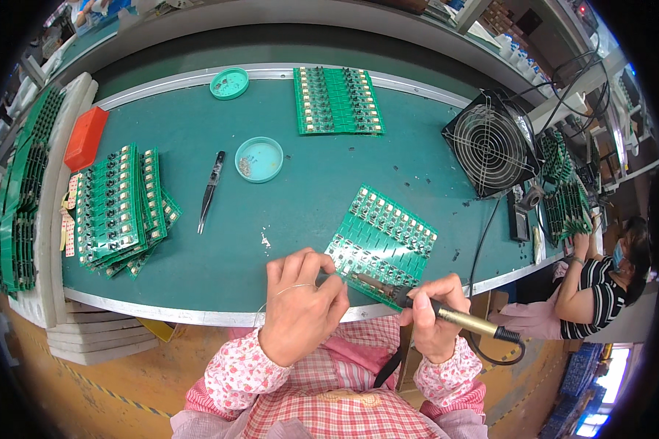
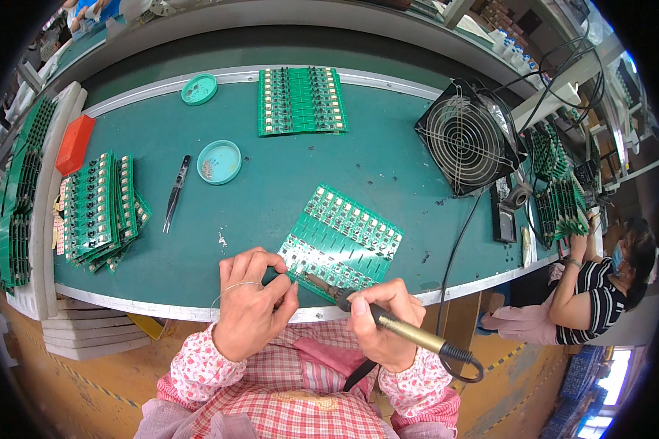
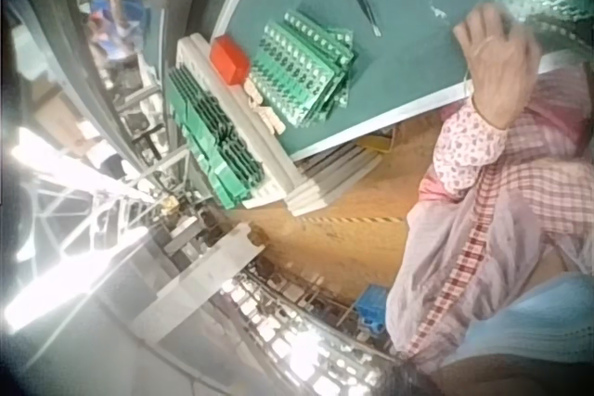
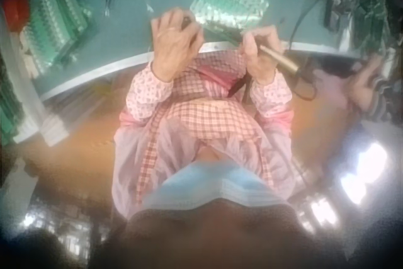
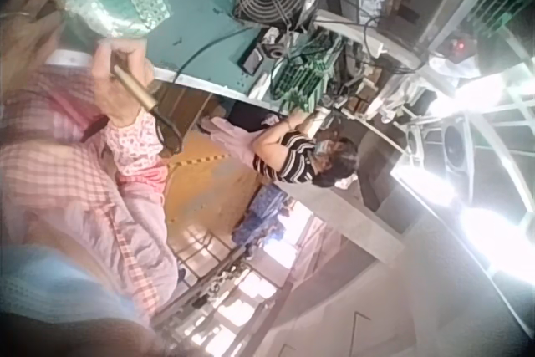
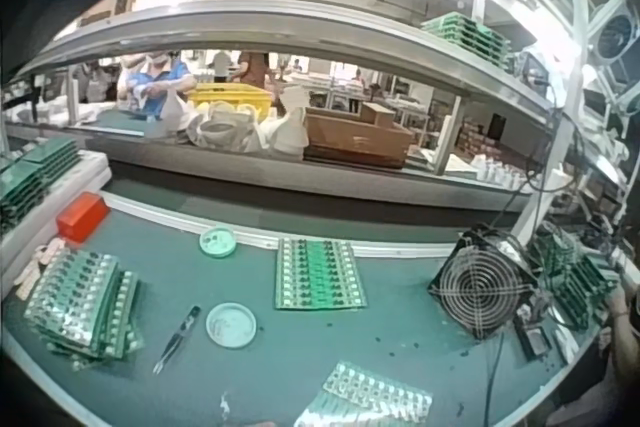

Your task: The person solders components onto a circuit board using a soldering iron and solder wire.

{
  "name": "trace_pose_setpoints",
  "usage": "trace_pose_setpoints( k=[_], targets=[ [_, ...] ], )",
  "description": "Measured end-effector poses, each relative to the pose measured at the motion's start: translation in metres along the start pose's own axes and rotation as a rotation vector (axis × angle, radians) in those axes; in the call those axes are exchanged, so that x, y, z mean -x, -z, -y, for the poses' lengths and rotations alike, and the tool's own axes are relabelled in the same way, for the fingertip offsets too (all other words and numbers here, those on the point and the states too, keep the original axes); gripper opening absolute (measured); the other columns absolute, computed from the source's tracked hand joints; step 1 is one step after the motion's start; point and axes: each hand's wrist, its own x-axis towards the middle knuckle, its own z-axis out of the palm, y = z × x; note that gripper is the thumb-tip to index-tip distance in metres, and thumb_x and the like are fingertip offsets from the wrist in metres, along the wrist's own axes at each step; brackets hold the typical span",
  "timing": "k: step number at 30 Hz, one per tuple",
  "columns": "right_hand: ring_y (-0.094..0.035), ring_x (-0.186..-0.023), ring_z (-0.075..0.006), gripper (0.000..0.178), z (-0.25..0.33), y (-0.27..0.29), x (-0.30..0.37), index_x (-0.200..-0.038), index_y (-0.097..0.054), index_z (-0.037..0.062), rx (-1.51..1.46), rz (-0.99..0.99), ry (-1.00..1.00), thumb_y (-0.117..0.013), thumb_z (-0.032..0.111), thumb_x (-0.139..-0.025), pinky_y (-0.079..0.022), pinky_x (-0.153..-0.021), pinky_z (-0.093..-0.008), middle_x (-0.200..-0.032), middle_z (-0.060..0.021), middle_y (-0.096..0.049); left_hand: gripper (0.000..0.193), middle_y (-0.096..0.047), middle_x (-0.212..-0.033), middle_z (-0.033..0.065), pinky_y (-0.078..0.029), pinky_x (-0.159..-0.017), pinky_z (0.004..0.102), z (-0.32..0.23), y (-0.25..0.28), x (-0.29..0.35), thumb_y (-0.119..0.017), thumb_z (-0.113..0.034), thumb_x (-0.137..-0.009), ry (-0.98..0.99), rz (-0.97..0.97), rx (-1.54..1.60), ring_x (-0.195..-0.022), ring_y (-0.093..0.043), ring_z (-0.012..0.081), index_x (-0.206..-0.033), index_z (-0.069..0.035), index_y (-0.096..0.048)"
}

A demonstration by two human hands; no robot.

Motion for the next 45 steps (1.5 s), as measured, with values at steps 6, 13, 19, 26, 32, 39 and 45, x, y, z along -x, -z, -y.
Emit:
trace_pose_setpoints(
  k=[6, 13, 19, 26, 32, 39, 45],
  targets=[
    [-0.067, -0.054, -0.0128, 0.012, -0.009, -0.003, 0.006, -0.087, -0.059, 0.0043, 0.186, 0.009, 0.203, -0.071, 0.009, -0.086, -0.051, -0.05, -0.0264, -0.068, -0.0083, -0.069, 0.011, -0.059, -0.101, 0.0057, -0.035, -0.086, 0.0422, -0.001, -0.001, 0.0, -0.073, -0.01, -0.075, -0.002, -0.002, -0.027, -0.105, -0.054, 0.0282, -0.073, -0.006, -0.064],
    [-0.061, -0.047, -0.0173, 0.012, -0.005, -0.004, -0.005, -0.086, -0.058, 0.0027, 0.242, 0.135, 0.554, -0.069, 0.004, -0.081, -0.048, -0.046, -0.0293, -0.059, -0.0057, -0.063, 0.01, -0.059, -0.102, 0.0055, -0.035, -0.088, 0.0424, -0.001, -0.003, 0.0, -0.073, -0.012, -0.076, 0.002, 0.012, -0.051, -0.107, -0.053, 0.0285, -0.075, -0.006, -0.064],
    [-0.049, -0.05, -0.0121, 0.02, -0.007, -0.002, 0.002, -0.089, -0.066, 0.0066, 0.556, 0.338, 0.886, -0.075, 0.01, -0.071, -0.039, -0.046, -0.0262, -0.061, 0.0033, -0.044, 0.01, -0.059, -0.103, 0.005, -0.035, -0.088, 0.0419, 0.0, -0.001, 0.001, -0.072, -0.012, -0.076, -0.004, 0.01, -0.04, -0.107, -0.053, 0.0287, -0.074, -0.007, -0.064],
    [-0.062, -0.05, -0.0164, 0.018, -0.001, 0.005, -0.001, -0.084, -0.064, 0.0049, 0.319, 0.223, 0.626, -0.074, 0.002, -0.069, -0.05, -0.048, -0.0276, -0.061, -0.003, -0.062, 0.011, -0.06, -0.101, 0.0052, -0.036, -0.087, 0.0416, 0.001, 0.0, 0.0, -0.072, -0.011, -0.077, 0.002, 0.001, -0.017, -0.105, -0.054, 0.0279, -0.072, -0.006, -0.063],
    [-0.06, -0.051, -0.0088, 0.018, 0.009, 0.004, -0.01, -0.089, -0.053, -0.0016, -0.086, 0.001, -0.065, -0.06, 0.013, -0.096, -0.048, -0.05, -0.0248, -0.062, -0.0051, -0.063, 0.01, -0.059, -0.1, 0.0053, -0.035, -0.085, 0.0414, 0.001, 0.0, -0.001, -0.072, -0.01, -0.077, -0.004, -0.012, -0.017, -0.102, -0.053, 0.0272, -0.073, -0.006, -0.064],
    [-0.056, -0.048, -0.0077, 0.019, 0.006, 0.001, -0.026, -0.09, -0.052, -0.0007, -0.149, 0.049, -0.104, -0.059, 0.014, -0.098, -0.045, -0.047, -0.0236, -0.061, -0.0031, -0.059, 0.01, -0.058, -0.098, 0.0055, -0.035, -0.084, 0.0417, 0.0, -0.001, -0.003, -0.072, -0.011, -0.077, 0.0, 0.005, -0.019, -0.101, -0.052, 0.0272, -0.074, -0.006, -0.064],
    [-0.056, -0.05, -0.0075, 0.019, 0.008, 0.0, -0.028, -0.09, -0.052, -0.0007, -0.141, 0.103, -0.099, -0.059, 0.015, -0.099, -0.045, -0.048, -0.023, -0.062, -0.0029, -0.06, 0.01, -0.056, -0.096, 0.0054, -0.034, -0.083, 0.0416, -0.002, -0.003, -0.002, -0.072, -0.012, -0.077, 0.006, 0.011, -0.03, -0.101, -0.052, 0.027, -0.074, -0.007, -0.064]
  ],
)
